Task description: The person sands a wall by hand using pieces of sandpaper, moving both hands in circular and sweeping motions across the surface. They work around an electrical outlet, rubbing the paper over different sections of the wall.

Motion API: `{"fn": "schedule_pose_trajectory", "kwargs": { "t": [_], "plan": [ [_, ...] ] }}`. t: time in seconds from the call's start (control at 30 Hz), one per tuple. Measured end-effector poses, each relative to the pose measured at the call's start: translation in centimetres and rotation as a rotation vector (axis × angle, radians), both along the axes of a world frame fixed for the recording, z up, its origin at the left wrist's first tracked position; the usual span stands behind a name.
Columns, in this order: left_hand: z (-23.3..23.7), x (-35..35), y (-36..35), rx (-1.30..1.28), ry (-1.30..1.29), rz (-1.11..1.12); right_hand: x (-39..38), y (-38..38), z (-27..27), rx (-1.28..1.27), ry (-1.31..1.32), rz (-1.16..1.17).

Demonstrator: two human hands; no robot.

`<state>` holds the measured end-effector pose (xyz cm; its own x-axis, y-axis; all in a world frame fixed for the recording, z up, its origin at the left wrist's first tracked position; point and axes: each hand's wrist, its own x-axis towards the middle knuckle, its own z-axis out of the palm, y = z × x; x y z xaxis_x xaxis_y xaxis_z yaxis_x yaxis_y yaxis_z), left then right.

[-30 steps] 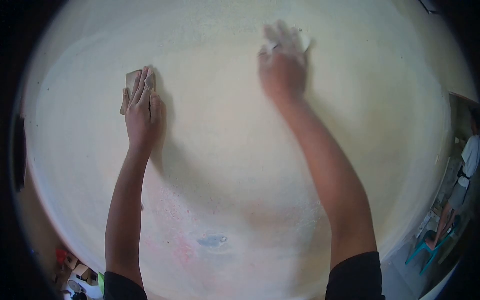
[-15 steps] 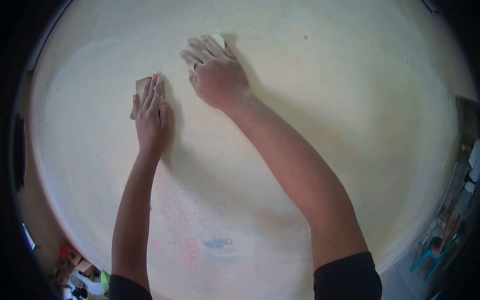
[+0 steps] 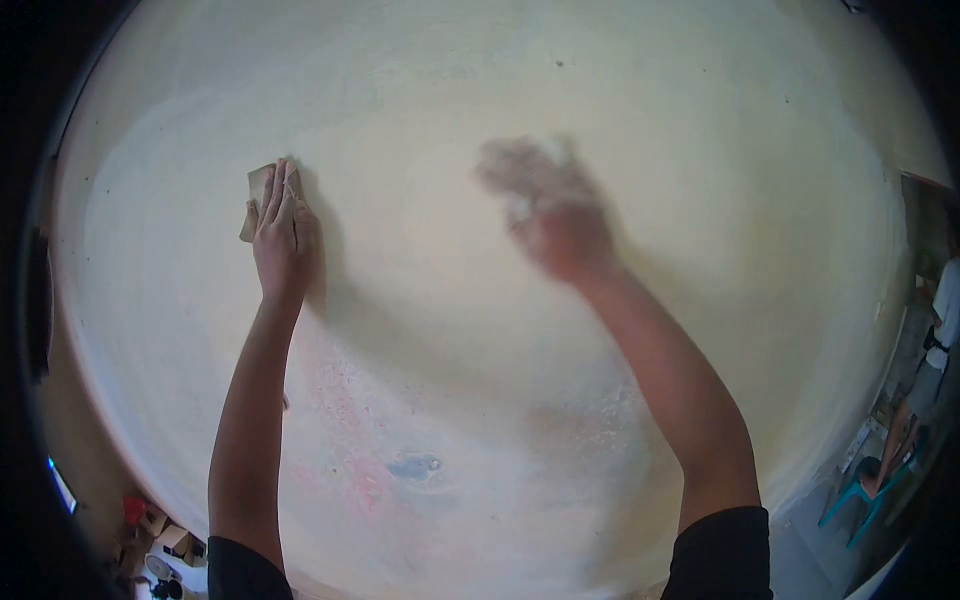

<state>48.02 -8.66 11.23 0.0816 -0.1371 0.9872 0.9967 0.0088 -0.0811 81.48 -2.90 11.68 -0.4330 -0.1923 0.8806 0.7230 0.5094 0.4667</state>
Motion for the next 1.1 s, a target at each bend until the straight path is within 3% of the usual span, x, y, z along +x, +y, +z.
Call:
{"fn": "schedule_pose_trajectory", "kwargs": {
  "t": [0.1, 0.2, 0.3, 0.4, 0.47, 0.57, 0.63, 0.7, 0.8, 0.9, 0.93, 1.03, 1.1],
  "plan": [
    [-0.5, 1.5, 0.2, -0.015, 0.005, -0.008, 5.6, 2.3, 1.2, 0.063, 0.4, -0.004],
    [-2.0, 4.9, 1.1, -0.043, 0.034, -0.018, 3.9, 2.6, -2.7, -0.003, 0.499, 0.012],
    [-2.8, 7.7, 1.6, -0.073, 0.074, -0.031, 3.7, -0.1, -6.7, -0.121, 0.058, -0.09],
    [-2.3, 8.1, 1.6, -0.058, 0.047, -0.075, 8.2, 1.7, -5.0, -0.079, 0.067, -0.075],
    [-1.9, 7.8, 1.8, -0.044, -0.019, -0.113, 11.1, 3.1, -4.1, -0.102, 0.38, -0.038],
    [-2.1, 8.4, 2.9, -0.023, -0.046, -0.015, 10.6, 4.0, -4.9, -0.042, 0.588, -0.01],
    [-2.3, 9.5, 3.2, -0.035, -0.011, -0.023, 8.6, 2.9, -7.7, -0.13, 0.388, -0.077],
    [-2.9, 11.1, 3.6, -0.067, 0.043, -0.045, 8.3, 2.0, -10.1, -0.135, -0.012, -0.029],
    [-4.3, 16.2, 4.0, -0.124, 0.143, -0.075, 13.1, 2.7, -7.5, -0.114, -0.113, -0.009],
    [-6.2, 21.6, 5.0, -0.172, 0.183, -0.072, 18.9, 5.1, -4.5, -0.13, 0.424, 0.044],
    [-6.8, 22.7, 4.9, -0.188, 0.197, -0.083, 20.6, 6.2, -3.6, 0.002, 0.52, 0.025],
    [-8.1, 24.8, 4.9, -0.212, 0.197, -0.074, 20.4, 7.0, -6.3, -0.017, 0.564, -0.013],
    [-8.2, 23.3, 5.3, -0.187, 0.171, -0.022, 20.6, 6.2, -9.7, -0.107, 0.218, -0.041]
  ]
}}
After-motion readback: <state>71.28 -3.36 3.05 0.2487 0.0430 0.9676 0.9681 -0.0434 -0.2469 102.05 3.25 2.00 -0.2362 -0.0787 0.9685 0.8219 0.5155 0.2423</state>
